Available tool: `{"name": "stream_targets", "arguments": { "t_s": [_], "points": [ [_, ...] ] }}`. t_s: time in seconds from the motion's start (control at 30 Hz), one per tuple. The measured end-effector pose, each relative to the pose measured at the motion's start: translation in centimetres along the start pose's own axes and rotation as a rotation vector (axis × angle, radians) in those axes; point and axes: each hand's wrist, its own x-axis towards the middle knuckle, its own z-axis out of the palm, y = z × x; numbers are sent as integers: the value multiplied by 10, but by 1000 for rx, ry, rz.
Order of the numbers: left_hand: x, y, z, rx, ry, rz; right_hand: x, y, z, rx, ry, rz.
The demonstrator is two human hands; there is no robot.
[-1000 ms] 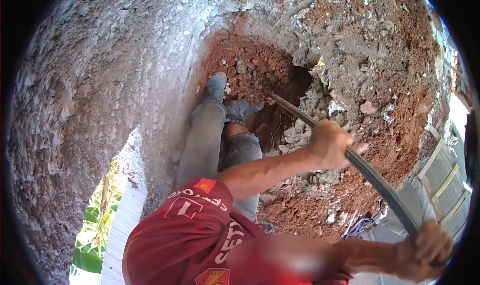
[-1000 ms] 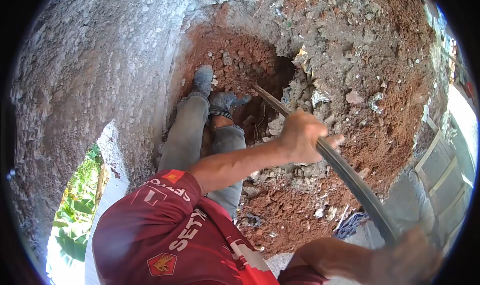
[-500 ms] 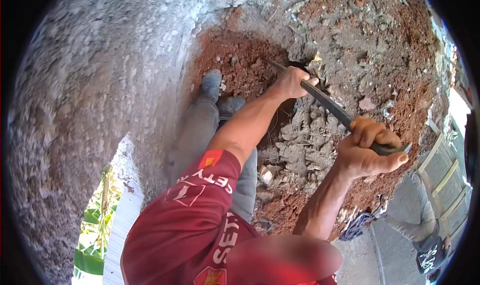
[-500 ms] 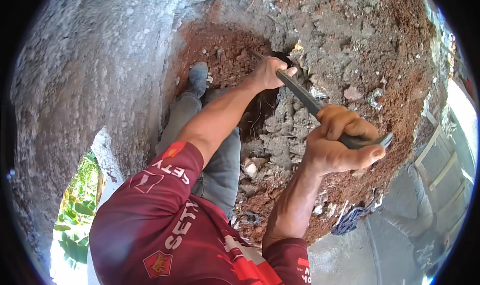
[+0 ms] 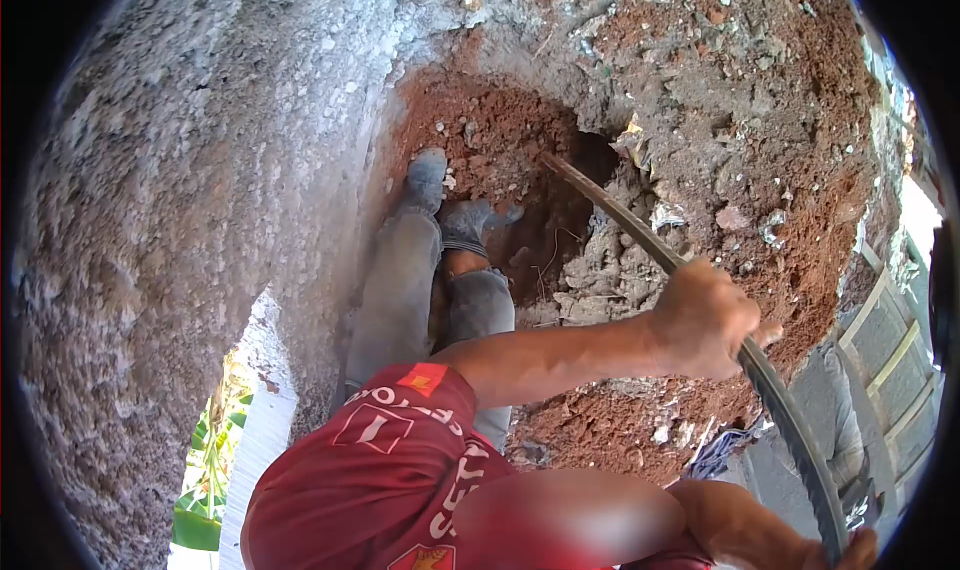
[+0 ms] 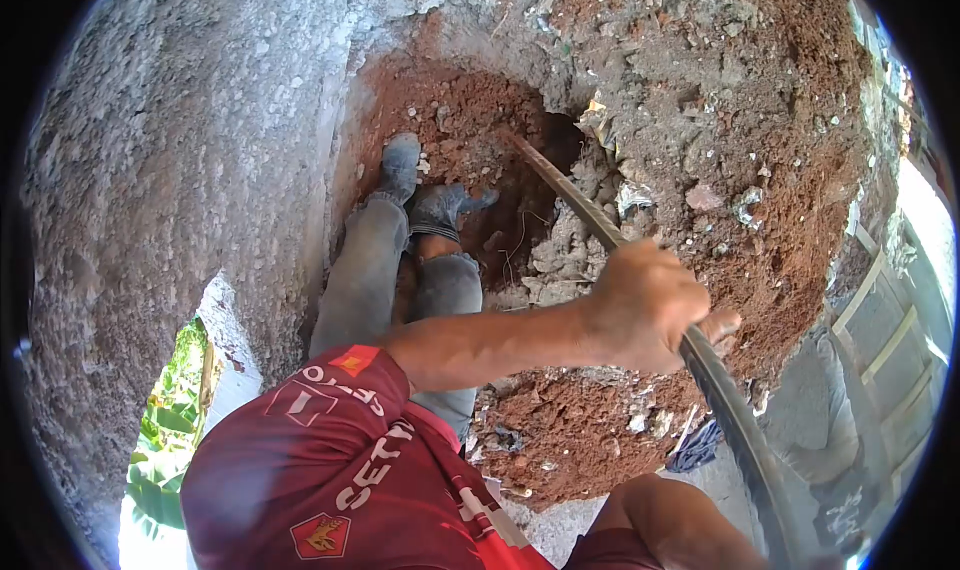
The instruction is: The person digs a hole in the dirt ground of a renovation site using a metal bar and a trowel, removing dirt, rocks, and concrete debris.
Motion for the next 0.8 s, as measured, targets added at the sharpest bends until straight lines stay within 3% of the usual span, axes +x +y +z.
{"name": "stream_targets", "arguments": {
  "t_s": [0.03,0.1,0.13,0.17,0.2,0.23,0.27,0.33,0.43,0.53,0.67,0.8],
  "points": [
    [1,-8,2,-1,2,-10,4,4,11,-5,-52,-16],
    [6,-38,7,-55,-82,-24,-13,68,0,-231,107,-5],
    [1,-85,14,-58,-75,-133,-22,119,0,-408,240,26],
    [-15,-151,16,-134,-155,-373,-31,180,3,-538,359,93],
    [-32,-214,9,-22,-273,-442,-44,241,11,-491,433,161],
    [-35,-240,-3,172,-286,-186,-46,263,22,-415,515,120],
    [-30,-243,-9,88,-356,-319,-39,265,23,-416,471,147],
    [-21,-230,-5,105,-289,-513,-26,268,15,-336,417,163],
    [-26,-219,-21,-35,-275,-573,-31,259,38,-342,428,170],
    [-32,-197,-36,77,-215,-367,-41,236,46,-248,302,132],
    [-25,-130,-17,42,-76,-255,1,143,43,-257,285,217],
    [3,-20,-15,5,37,-90,27,14,-7,-150,10,63]
  ]
}}
